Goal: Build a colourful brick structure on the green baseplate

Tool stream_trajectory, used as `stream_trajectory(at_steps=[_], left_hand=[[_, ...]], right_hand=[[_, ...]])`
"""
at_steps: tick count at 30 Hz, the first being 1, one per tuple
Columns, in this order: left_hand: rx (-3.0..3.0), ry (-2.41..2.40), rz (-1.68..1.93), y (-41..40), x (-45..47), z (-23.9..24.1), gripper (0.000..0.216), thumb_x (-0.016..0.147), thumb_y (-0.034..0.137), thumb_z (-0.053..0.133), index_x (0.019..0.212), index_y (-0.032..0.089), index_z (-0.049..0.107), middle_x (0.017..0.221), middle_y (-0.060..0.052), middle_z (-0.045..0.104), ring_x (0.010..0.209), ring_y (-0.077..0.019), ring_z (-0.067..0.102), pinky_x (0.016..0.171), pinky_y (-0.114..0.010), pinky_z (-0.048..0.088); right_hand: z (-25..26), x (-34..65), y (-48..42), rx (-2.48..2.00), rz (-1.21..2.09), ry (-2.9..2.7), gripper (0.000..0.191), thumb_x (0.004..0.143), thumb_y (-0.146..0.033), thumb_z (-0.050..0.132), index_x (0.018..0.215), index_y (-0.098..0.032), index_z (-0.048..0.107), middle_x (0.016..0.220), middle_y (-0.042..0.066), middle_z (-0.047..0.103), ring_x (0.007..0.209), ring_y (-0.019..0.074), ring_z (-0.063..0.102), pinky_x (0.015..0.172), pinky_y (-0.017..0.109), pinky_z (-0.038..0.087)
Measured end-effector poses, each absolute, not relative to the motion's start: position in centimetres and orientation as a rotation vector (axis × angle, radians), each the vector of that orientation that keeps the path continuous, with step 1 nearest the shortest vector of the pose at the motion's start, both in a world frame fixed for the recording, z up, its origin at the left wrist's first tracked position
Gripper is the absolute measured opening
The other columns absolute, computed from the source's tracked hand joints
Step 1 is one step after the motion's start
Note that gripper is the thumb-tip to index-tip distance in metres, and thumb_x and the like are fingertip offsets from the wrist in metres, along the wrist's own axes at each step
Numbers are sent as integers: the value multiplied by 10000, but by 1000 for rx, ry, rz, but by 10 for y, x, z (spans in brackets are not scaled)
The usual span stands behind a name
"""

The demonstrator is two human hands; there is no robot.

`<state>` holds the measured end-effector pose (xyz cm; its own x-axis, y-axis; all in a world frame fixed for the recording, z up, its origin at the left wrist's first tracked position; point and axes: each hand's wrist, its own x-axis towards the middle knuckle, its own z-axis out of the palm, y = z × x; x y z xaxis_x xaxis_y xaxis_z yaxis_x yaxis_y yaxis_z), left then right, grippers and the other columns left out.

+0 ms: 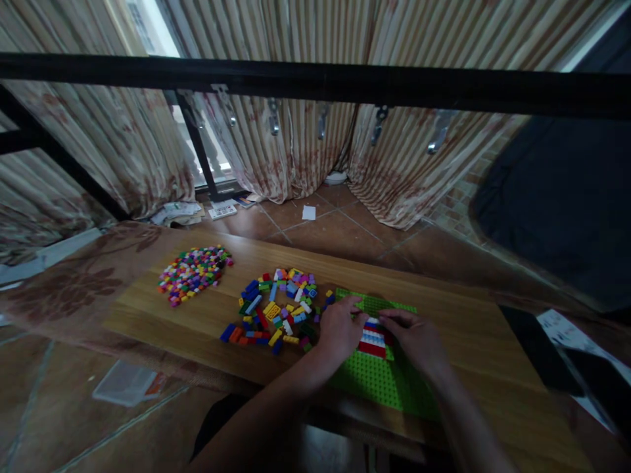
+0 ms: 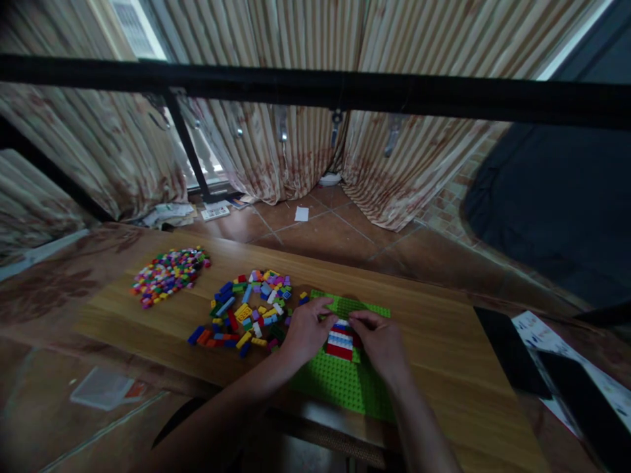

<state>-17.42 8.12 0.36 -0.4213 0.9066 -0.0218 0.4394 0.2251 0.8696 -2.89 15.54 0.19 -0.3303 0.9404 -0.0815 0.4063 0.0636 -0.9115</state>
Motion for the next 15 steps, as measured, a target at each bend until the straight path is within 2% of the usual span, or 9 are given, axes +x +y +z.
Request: stream_trajectory(at_steps=[4,7,12,15], left_hand=[[1280,1981,1136,74,-171,7,415,833,236,573,1243,177,593,1017,-84,744,949,-230,690,895,-360,518],[1281,1983,1202,69,-174,11,424,862,272,534,1273,173,561,1028,-90,734,904,-235,690,853,-369,529],[1155,1928,1558,63,-205,22,315,867,273,532,1153,183,625,971,-83,727,862,-206,682,802,-327,526],[941,1844,1826,59,-238,28,265,842,282,569,1077,189,645,859,-53,718,765,-177,673,686,-275,518]], right_hand=[[2,-27,156,-1362,1132,-1837,265,667,-410,693,812,-198,754,820,61,763,739,242,704,702,366,545],[4,-30,152,-1353,953,-1870,317,743,-450,649,904,-196,749,894,73,761,803,248,702,759,379,535],[14,-49,128,-1173,685,-1926,317,837,-469,589,929,-203,735,939,77,741,864,233,679,808,376,518],[16,-67,106,-882,609,-2125,238,883,-390,561,912,-220,724,893,61,730,848,211,662,778,354,519]])
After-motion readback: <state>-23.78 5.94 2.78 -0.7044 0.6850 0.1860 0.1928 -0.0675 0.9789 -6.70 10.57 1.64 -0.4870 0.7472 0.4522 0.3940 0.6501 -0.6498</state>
